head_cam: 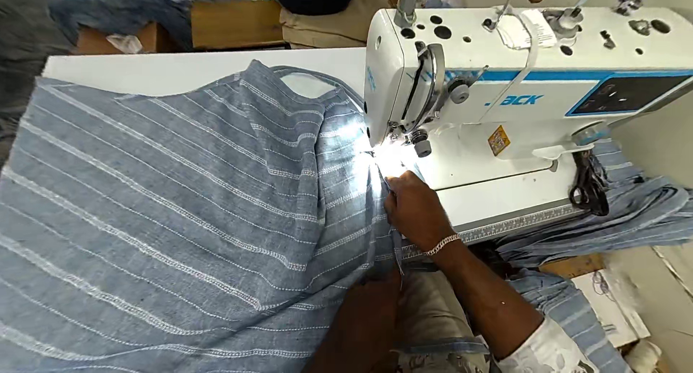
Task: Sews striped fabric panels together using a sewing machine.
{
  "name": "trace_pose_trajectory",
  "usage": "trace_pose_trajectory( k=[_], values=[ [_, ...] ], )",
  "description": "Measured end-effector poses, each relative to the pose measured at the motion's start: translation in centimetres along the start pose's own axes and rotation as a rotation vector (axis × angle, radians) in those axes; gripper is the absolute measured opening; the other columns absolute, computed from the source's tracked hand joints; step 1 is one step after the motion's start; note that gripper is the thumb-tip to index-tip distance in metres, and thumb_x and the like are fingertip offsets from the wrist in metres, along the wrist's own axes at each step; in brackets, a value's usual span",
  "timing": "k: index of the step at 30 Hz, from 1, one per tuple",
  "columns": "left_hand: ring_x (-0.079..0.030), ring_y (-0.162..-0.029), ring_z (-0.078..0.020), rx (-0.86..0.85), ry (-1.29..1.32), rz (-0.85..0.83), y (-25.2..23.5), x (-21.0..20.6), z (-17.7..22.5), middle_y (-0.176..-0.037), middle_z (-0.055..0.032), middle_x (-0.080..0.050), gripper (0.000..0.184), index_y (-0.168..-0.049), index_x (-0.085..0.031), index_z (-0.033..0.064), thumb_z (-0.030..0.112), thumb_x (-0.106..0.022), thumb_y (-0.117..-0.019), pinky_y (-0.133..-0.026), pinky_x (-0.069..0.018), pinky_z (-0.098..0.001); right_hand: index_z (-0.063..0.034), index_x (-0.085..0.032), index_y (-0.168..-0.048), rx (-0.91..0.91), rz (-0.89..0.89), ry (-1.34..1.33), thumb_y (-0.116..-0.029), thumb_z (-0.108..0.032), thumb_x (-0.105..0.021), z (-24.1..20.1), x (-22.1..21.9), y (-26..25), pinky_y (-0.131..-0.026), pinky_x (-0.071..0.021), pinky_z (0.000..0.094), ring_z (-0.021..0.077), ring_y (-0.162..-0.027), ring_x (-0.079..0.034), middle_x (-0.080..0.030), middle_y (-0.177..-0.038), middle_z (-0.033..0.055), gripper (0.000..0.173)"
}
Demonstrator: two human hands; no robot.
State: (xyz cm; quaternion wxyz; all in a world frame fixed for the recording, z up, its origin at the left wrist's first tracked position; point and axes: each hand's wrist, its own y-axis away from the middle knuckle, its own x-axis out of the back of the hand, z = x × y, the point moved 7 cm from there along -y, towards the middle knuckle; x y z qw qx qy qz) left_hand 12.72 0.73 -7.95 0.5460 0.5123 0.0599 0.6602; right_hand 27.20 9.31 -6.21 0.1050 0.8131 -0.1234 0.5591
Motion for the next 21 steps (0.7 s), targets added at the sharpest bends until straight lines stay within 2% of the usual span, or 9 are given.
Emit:
trace_pose_trajectory(
  k=[2, 7, 10, 13, 17, 21],
  values=[
    [-0.069, -0.102, -0.0407, -0.009, -0.003, -0.029, -0.02, -0.1, -0.03, -0.105, -0.021, -0.069, 0.042, -0.14, -0.05, 0.0035, 0.029, -0.052, -0.1068, -0.088, -0.0556, -0.057, -0.0057, -0.069, -0.131, 0.001, 0.0, -0.006, -0.1002, -0.014, -0.054, 0.02, -0.04, 0.01, -0.077, -0.0592, 0.0443, 0.029, -0.092, -0.069, -0.066, -0.111, 0.0155, 0.036],
    [-0.069, -0.099, -0.0402, -0.055, -0.028, -0.021, -0.02, 0.06, 0.24, -0.102, -0.0207, -0.069, 0.034, -0.133, -0.056, 0.0047, 0.023, -0.055, -0.1047, -0.086, -0.0559, -0.0568, -0.0052, -0.068, -0.133, 0.007, 0.0, -0.01, -0.1005, -0.013, -0.053, -0.01, 0.05, 0.27, -0.078, -0.0592, 0.0427, 0.0279, -0.092, -0.069, -0.066, -0.114, 0.0153, 0.036],
    [-0.068, -0.104, -0.0387, -0.076, -0.045, -0.026, -0.29, 0.13, 0.12, -0.11, -0.0195, -0.067, 0.032, -0.136, -0.052, 0.0068, 0.021, -0.048, -0.1078, -0.088, -0.056, -0.0547, -0.0049, -0.069, -0.132, 0.021, 0.005, 0.001, -0.0998, -0.013, -0.054, -0.04, 0.04, 0.29, -0.076, -0.059, 0.0425, 0.0278, -0.091, -0.069, -0.066, -0.111, 0.0151, 0.036],
    [-0.07, -0.098, -0.036, -0.121, -0.038, 0.056, -0.61, 0.25, -0.21, -0.105, -0.017, -0.068, 0.028, -0.132, -0.054, 0.0073, 0.021, -0.046, -0.1085, -0.085, -0.0569, -0.052, -0.0051, -0.069, -0.131, 0.021, 0.002, 0.004, -0.0997, -0.013, -0.055, -0.06, 0.02, 0.38, -0.075, -0.0594, 0.0421, 0.0273, -0.089, -0.069, -0.065, -0.11, 0.0143, 0.036],
    [-0.069, -0.099, -0.0363, -0.105, -0.048, 0.002, -0.5, 0.68, -0.12, -0.106, -0.0172, -0.068, 0.034, -0.134, -0.053, 0.0073, 0.012, -0.056, -0.1006, -0.086, -0.056, -0.0532, -0.005, -0.069, -0.132, 0.02, 0.008, -0.002, -0.0997, -0.013, -0.055, 0.04, -0.02, 0.43, -0.075, -0.0592, 0.0421, 0.0275, -0.089, -0.069, -0.066, -0.11, 0.0144, 0.036],
    [-0.068, -0.102, -0.0354, -0.13, -0.034, -0.008, -0.61, 0.4, 0.13, -0.109, -0.0166, -0.068, 0.039, -0.134, -0.054, 0.0082, 0.012, -0.061, -0.0953, -0.086, -0.0558, -0.0533, -0.0047, -0.068, -0.133, 0.015, 0.001, -0.011, -0.0997, -0.014, -0.055, 0.02, -0.01, 0.51, -0.076, -0.0593, 0.0427, 0.028, -0.09, -0.069, -0.066, -0.112, 0.0151, 0.037]
  ],
)
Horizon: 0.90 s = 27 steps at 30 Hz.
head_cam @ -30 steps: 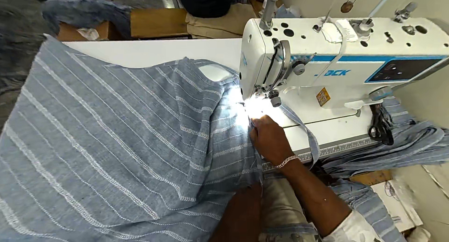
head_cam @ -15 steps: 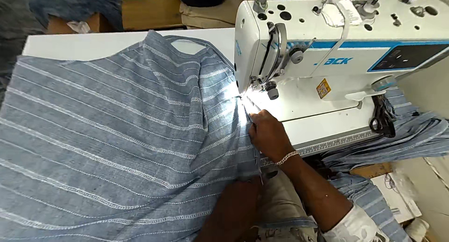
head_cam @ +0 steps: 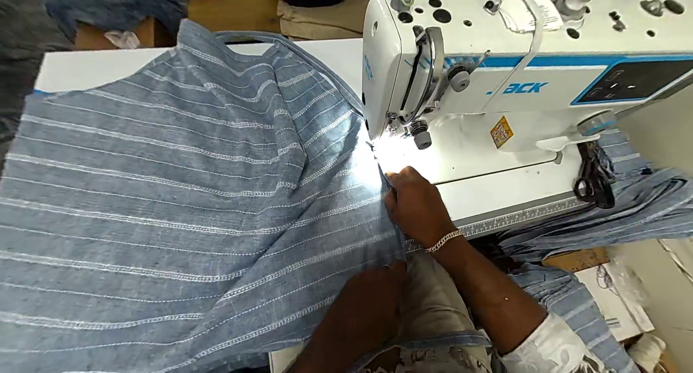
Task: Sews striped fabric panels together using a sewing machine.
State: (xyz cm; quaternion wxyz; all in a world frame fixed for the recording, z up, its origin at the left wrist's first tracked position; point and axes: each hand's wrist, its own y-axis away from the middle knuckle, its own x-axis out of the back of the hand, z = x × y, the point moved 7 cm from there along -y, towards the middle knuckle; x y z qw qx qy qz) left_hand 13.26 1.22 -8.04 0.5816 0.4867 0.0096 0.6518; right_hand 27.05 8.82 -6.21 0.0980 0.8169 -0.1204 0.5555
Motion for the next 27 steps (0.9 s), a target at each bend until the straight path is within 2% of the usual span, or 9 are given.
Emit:
trace_pose_trajectory(
  k=[2, 7, 16, 19, 21, 27],
  values=[
    [-0.067, -0.107, -0.0385, -0.011, -0.004, -0.042, 0.0, -0.4, 0.5, -0.117, -0.0199, -0.066, 0.046, -0.14, -0.053, 0.0072, 0.008, -0.06, -0.0947, -0.089, -0.0551, -0.0556, -0.0047, -0.069, -0.132, 0.002, 0.007, 0.004, -0.0999, -0.014, -0.055, 0.1, 0.0, 0.0, -0.075, -0.0595, 0.0426, 0.0276, -0.089, -0.07, -0.066, -0.112, 0.0148, 0.036],
    [-0.067, -0.105, -0.0416, -0.078, -0.078, -0.103, 0.9, -0.8, 1.7, -0.115, -0.0213, -0.066, 0.045, -0.136, -0.055, 0.0086, 0.007, -0.064, -0.0923, -0.083, -0.0553, -0.0585, -0.0053, -0.069, -0.132, 0.006, 0.009, 0.015, -0.0997, -0.014, -0.055, 0.1, 0.0, 0.0, -0.075, -0.0591, 0.0421, 0.0276, -0.09, -0.069, -0.066, -0.11, 0.0146, 0.036],
    [-0.067, -0.104, -0.0414, -0.11, -0.089, -0.076, 0.6, -0.5, 1.5, -0.113, -0.0207, -0.067, 0.047, -0.135, -0.058, 0.0108, 0.004, -0.066, -0.0892, -0.083, -0.055, -0.0588, -0.0054, -0.068, -0.133, 0.006, 0.011, 0.016, -0.0997, -0.013, -0.055, 0.1, -0.1, 0.1, -0.078, -0.0595, 0.0423, 0.0276, -0.092, -0.069, -0.066, -0.113, 0.0147, 0.037],
    [-0.067, -0.103, -0.0409, -0.098, -0.11, -0.064, 0.4, -0.4, 1.3, -0.112, -0.0203, -0.067, 0.042, -0.134, -0.057, 0.0106, 0.004, -0.062, -0.0925, -0.081, -0.0555, -0.0587, -0.0055, -0.068, -0.134, 0.001, 0.009, 0.02, -0.0991, -0.013, -0.055, 0.1, -0.2, 0.1, -0.078, -0.0593, 0.0421, 0.0275, -0.093, -0.069, -0.066, -0.115, 0.0149, 0.038],
    [-0.068, -0.101, -0.0392, -0.091, -0.106, -0.012, 0.0, -0.2, 1.0, -0.109, -0.0187, -0.068, 0.036, -0.13, -0.061, 0.0112, 0.005, -0.059, -0.0944, -0.08, -0.0557, -0.0571, -0.0061, -0.068, -0.134, 0.0, 0.013, 0.021, -0.0992, -0.012, -0.055, 0.1, -0.2, 0.2, -0.078, -0.0595, 0.0421, 0.0275, -0.093, -0.07, -0.066, -0.115, 0.0147, 0.038],
    [-0.07, -0.093, -0.0325, -0.037, -0.135, 0.093, -1.6, 1.1, 0.1, -0.103, -0.0128, -0.068, 0.028, -0.128, -0.063, 0.0164, 0.015, -0.056, -0.1009, -0.076, -0.0577, -0.0509, -0.006, -0.069, -0.133, 0.001, 0.012, 0.009, -0.0993, -0.013, -0.056, 0.2, -0.1, 0.3, -0.08, -0.0592, 0.0425, 0.0278, -0.096, -0.069, -0.066, -0.114, 0.0148, 0.036]
  ],
)
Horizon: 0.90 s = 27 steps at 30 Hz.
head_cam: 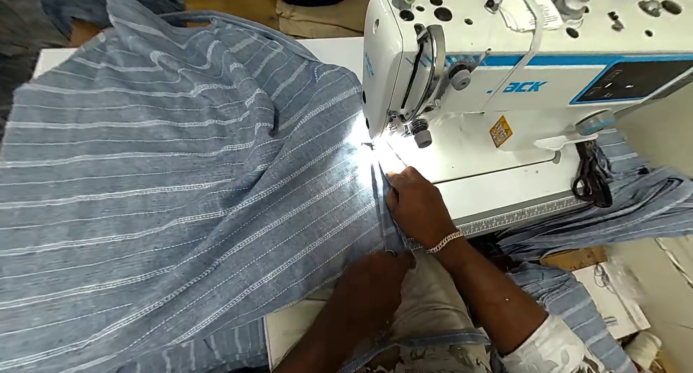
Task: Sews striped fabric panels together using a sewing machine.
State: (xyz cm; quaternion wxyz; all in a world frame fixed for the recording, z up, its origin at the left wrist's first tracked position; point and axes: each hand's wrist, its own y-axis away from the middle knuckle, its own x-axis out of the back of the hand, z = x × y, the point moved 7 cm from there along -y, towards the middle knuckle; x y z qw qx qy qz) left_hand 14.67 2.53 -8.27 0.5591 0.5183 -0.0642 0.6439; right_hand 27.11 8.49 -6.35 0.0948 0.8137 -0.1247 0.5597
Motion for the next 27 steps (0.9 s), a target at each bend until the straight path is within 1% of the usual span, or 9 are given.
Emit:
trace_pose_trajectory(
  k=[7, 10, 13, 15, 18, 21, 22, 24, 27],
  values=[
    [-0.07, -0.082, -0.0298, -0.003, -0.084, 0.246, -1.2, 2.6, 0.0, -0.099, -0.0122, -0.068, 0.023, -0.12, -0.067, 0.0121, 0.014, -0.062, -0.0978, -0.066, -0.058, -0.0467, -0.006, -0.07, -0.131, 0.002, 0.001, -0.001, -0.0994, -0.013, -0.055, 0.2, 0.0, 0.0, -0.079, -0.0587, 0.0431, 0.0276, -0.096, -0.069, -0.067, -0.112, 0.0146, 0.035],
    [-0.07, -0.098, -0.0256, -0.053, 0.052, 0.358, 1.1, 3.7, -3.0, -0.116, -0.0074, -0.069, 0.024, -0.121, -0.073, 0.0177, 0.014, -0.062, -0.1001, -0.08, -0.0605, -0.0493, -0.0045, -0.071, -0.129, 0.027, 0.026, -0.012, -0.0996, -0.013, -0.055, 0.0, 0.1, 0.1, -0.078, -0.0589, 0.0432, 0.028, -0.094, -0.069, -0.067, -0.108, 0.0149, 0.034],
    [-0.065, -0.123, -0.0301, 0.281, 0.209, 0.623, 11.9, 7.1, -12.0, -0.139, -0.0102, -0.063, 0.043, -0.141, -0.061, 0.016, 0.04, -0.051, -0.1063, -0.1, -0.0546, -0.0573, -0.0045, -0.069, -0.13, 0.04, 0.032, -0.05, -0.1013, -0.013, -0.056, 0.2, 0.3, 0.0, -0.078, -0.0595, 0.0456, 0.0303, -0.093, -0.07, -0.067, -0.11, 0.0168, 0.033],
    [-0.043, -0.143, -0.0456, 0.605, 0.29, 0.574, 18.6, 7.0, -18.5, -0.157, -0.0273, -0.041, 0.071, -0.158, -0.038, 0.0057, 0.05, -0.05, -0.1048, -0.114, -0.0353, -0.0673, -0.0092, -0.063, -0.139, 0.069, -0.001, -0.051, -0.1016, -0.012, -0.056, 0.2, 0.3, 0.0, -0.077, -0.0592, 0.0475, 0.0319, -0.092, -0.07, -0.065, -0.113, 0.0181, 0.038],
    [-0.016, -0.147, -0.0654, 0.761, 0.198, 0.512, 19.8, 6.8, -28.0, -0.163, -0.0413, -0.013, 0.094, -0.163, -0.021, 0.0015, 0.051, -0.066, -0.0971, -0.109, -0.0182, -0.0845, -0.0132, -0.066, -0.137, 0.117, -0.069, -0.066, -0.0997, -0.01, -0.058, -0.4, 0.3, -0.3, -0.076, -0.0598, 0.0478, 0.0313, -0.091, -0.07, -0.063, -0.119, 0.019, 0.039],
    [-0.034, -0.142, -0.0605, 0.623, 0.025, 0.792, 17.9, 11.0, -36.7, -0.156, -0.0329, -0.038, 0.084, -0.155, -0.041, 0.007, 0.057, -0.068, -0.0938, -0.105, -0.0262, -0.0863, -0.011, -0.066, -0.138, 0.063, -0.166, -0.101, -0.098, -0.035, -0.069, 0.0, 0.2, 0.2, -0.083, -0.0589, 0.0469, 0.0287, -0.1, -0.068, -0.06, -0.126, 0.0178, 0.047],
    [-0.042, -0.137, -0.0604, 0.607, -0.002, 0.856, 17.0, 12.8, -37.1, -0.148, -0.0343, -0.046, 0.079, -0.151, -0.045, 0.0032, 0.056, -0.067, -0.0957, -0.104, -0.032, -0.0837, -0.0103, -0.062, -0.142, 0.021, -0.201, -0.118, -0.0926, -0.046, -0.075, 0.1, 0.3, 0.4, -0.085, -0.0587, 0.0478, 0.0289, -0.103, -0.067, -0.058, -0.129, 0.0178, 0.062],
    [-0.039, -0.133, -0.0679, 0.607, -0.038, 0.849, 13.6, 16.3, -32.2, -0.142, -0.0445, -0.046, 0.065, -0.143, -0.049, -0.0093, 0.033, -0.07, -0.0991, -0.101, -0.03, -0.0868, -0.0103, -0.057, -0.146, -0.04, -0.209, -0.147, -0.0852, -0.049, -0.082, 0.7, 0.6, 0.5, -0.085, -0.0583, 0.05, 0.0306, -0.103, -0.066, -0.058, -0.128, 0.0184, 0.076],
    [-0.047, -0.138, -0.0514, 0.349, -0.074, 0.763, 6.5, 15.0, -17.8, -0.145, -0.0308, -0.053, 0.042, -0.139, -0.057, -0.0031, 0.014, -0.063, -0.1011, -0.111, -0.0383, -0.0702, -0.0088, -0.057, -0.14, -0.011, -0.136, -0.244, -0.0979, -0.025, -0.07, 1.6, 1.4, 0.7, -0.084, -0.0588, 0.0528, 0.0312, -0.095, -0.071, -0.069, -0.114, 0.0172, 0.047]
  ],
)
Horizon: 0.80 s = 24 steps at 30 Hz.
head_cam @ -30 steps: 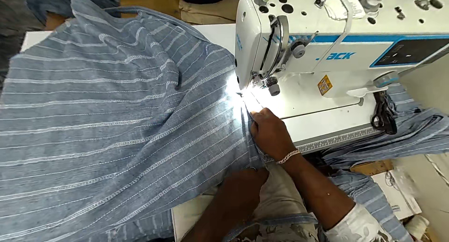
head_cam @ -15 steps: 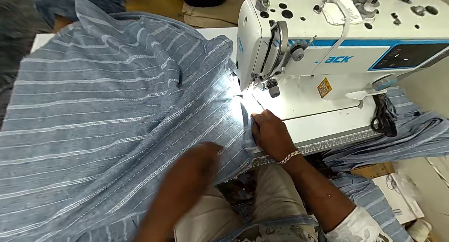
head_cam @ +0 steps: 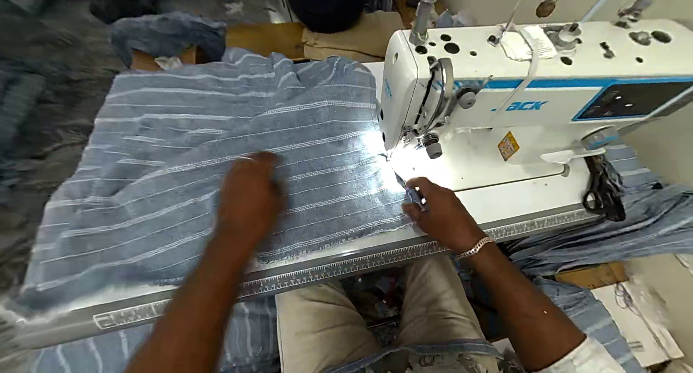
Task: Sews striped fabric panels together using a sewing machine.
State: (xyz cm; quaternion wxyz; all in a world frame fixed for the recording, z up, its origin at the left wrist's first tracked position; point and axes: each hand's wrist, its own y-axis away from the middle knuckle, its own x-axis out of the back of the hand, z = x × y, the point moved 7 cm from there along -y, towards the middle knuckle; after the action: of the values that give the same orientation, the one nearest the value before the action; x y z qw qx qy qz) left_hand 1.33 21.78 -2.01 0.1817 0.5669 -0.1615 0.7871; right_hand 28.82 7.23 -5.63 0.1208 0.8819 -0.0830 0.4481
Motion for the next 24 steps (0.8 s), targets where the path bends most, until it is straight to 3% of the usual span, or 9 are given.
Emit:
trace_pose_trajectory(
  k=[3, 5, 8, 10, 13, 17, 19, 22, 24],
  values=[
    [-0.06, -0.125, -0.0397, -0.285, 0.104, -0.193, 3.5, -7.0, 11.7, -0.13, -0.0186, -0.066, 0.043, -0.127, -0.069, 0.0083, 0.037, -0.071, -0.0961, -0.1, -0.0499, -0.0616, -0.0089, -0.054, -0.136, 0.096, -0.038, -0.122, -0.1076, -0.014, -0.051, 0.8, 1.1, 0.7, -0.069, -0.0649, 0.0455, 0.0221, -0.07, -0.072, -0.069, -0.093, 0.0114, 0.029],
    [-0.061, -0.117, -0.0418, -0.319, 0.088, -0.238, 4.3, -9.1, 14.6, -0.122, -0.0199, -0.066, 0.048, -0.121, -0.071, 0.0071, 0.045, -0.075, -0.0915, -0.089, -0.0519, -0.0613, -0.0083, -0.061, -0.129, 0.196, -0.089, -0.143, -0.1087, -0.011, -0.047, 1.4, 2.0, 1.4, -0.072, -0.0654, 0.0406, 0.0173, -0.073, -0.073, -0.071, -0.096, 0.0085, 0.025],
    [-0.064, -0.109, -0.0395, -0.342, 0.018, -0.245, 3.9, -9.0, 14.6, -0.111, -0.0195, -0.067, 0.028, -0.112, -0.071, 0.0038, 0.028, -0.063, -0.1012, -0.085, -0.0551, -0.0538, -0.0098, -0.074, -0.122, 0.372, -0.103, -0.053, -0.0991, -0.008, -0.059, 3.0, 2.3, 2.0, -0.078, -0.0619, 0.0335, 0.013, -0.085, -0.071, -0.074, -0.109, 0.0064, 0.027],
    [-0.065, -0.104, -0.0373, -0.377, -0.01, -0.229, 4.0, -8.9, 14.4, -0.102, -0.0174, -0.068, 0.03, -0.106, -0.072, 0.0041, 0.03, -0.057, -0.1059, -0.083, -0.0564, -0.0501, -0.0105, -0.076, -0.117, 0.363, -0.051, -0.01, -0.0966, -0.013, -0.069, 3.6, 2.4, 1.9, -0.078, -0.0615, 0.0323, 0.0121, -0.083, -0.071, -0.075, -0.103, 0.0056, 0.021],
    [-0.066, -0.103, -0.0378, -0.269, -0.046, -0.236, 4.3, -9.0, 14.4, -0.097, -0.0163, -0.069, 0.037, -0.105, -0.071, 0.0059, 0.034, -0.048, -0.1093, -0.08, -0.0565, -0.0509, -0.0126, -0.078, -0.105, 0.287, 0.037, 0.062, -0.0994, -0.026, -0.069, 4.2, 2.4, 1.1, -0.074, -0.059, 0.0361, 0.0119, -0.077, -0.069, -0.074, -0.088, 0.0015, 0.017],
    [-0.064, -0.109, -0.043, -0.06, -0.046, -0.201, 4.3, -8.9, 15.8, -0.11, -0.0213, -0.068, 0.026, -0.115, -0.071, 0.007, 0.024, -0.055, -0.1034, -0.079, -0.0536, -0.0582, -0.0137, -0.075, -0.094, 0.185, 0.018, 0.046, -0.0993, -0.034, -0.068, 4.8, 2.1, -0.1, -0.059, -0.051, 0.0372, 0.012, -0.061, -0.059, -0.063, -0.068, -0.0012, 0.022],
    [-0.063, -0.109, -0.0442, -0.108, 0.002, -0.135, 4.4, -9.6, 17.0, -0.116, -0.0228, -0.066, 0.026, -0.119, -0.069, 0.0064, 0.011, -0.061, -0.0949, -0.078, -0.0524, -0.0588, -0.0126, -0.07, -0.089, 0.132, 0.011, 0.05, -0.0969, -0.035, -0.071, 4.7, 1.9, -0.6, -0.058, -0.0489, 0.0406, 0.0153, -0.06, -0.058, -0.06, -0.066, 0.0004, 0.024],
    [-0.063, -0.106, -0.0375, -0.325, 0.042, -0.03, 4.0, -11.1, 17.3, -0.113, -0.0166, -0.066, 0.022, -0.108, -0.071, 0.008, 0.023, -0.06, -0.0962, -0.079, -0.0507, -0.053, -0.0145, -0.076, -0.1, 0.268, 0.055, 0.029, -0.0959, -0.024, -0.071, 4.4, 2.0, -0.7, -0.065, -0.0538, 0.0381, 0.0155, -0.072, -0.061, -0.064, -0.084, 0.0029, 0.011],
    [-0.063, -0.108, -0.0372, -0.433, 0.056, 0.002, 3.5, -11.2, 16.4, -0.109, -0.0157, -0.067, 0.03, -0.104, -0.07, 0.0079, 0.033, -0.056, -0.1033, -0.083, -0.0503, -0.0538, -0.0201, -0.079, -0.117, 0.399, 0.031, 0.066, -0.099, -0.016, -0.064, 4.3, 1.8, -0.2, -0.074, -0.0567, 0.0376, 0.0173, -0.087, -0.064, -0.064, -0.102, 0.0066, 0.024]
  ],
)
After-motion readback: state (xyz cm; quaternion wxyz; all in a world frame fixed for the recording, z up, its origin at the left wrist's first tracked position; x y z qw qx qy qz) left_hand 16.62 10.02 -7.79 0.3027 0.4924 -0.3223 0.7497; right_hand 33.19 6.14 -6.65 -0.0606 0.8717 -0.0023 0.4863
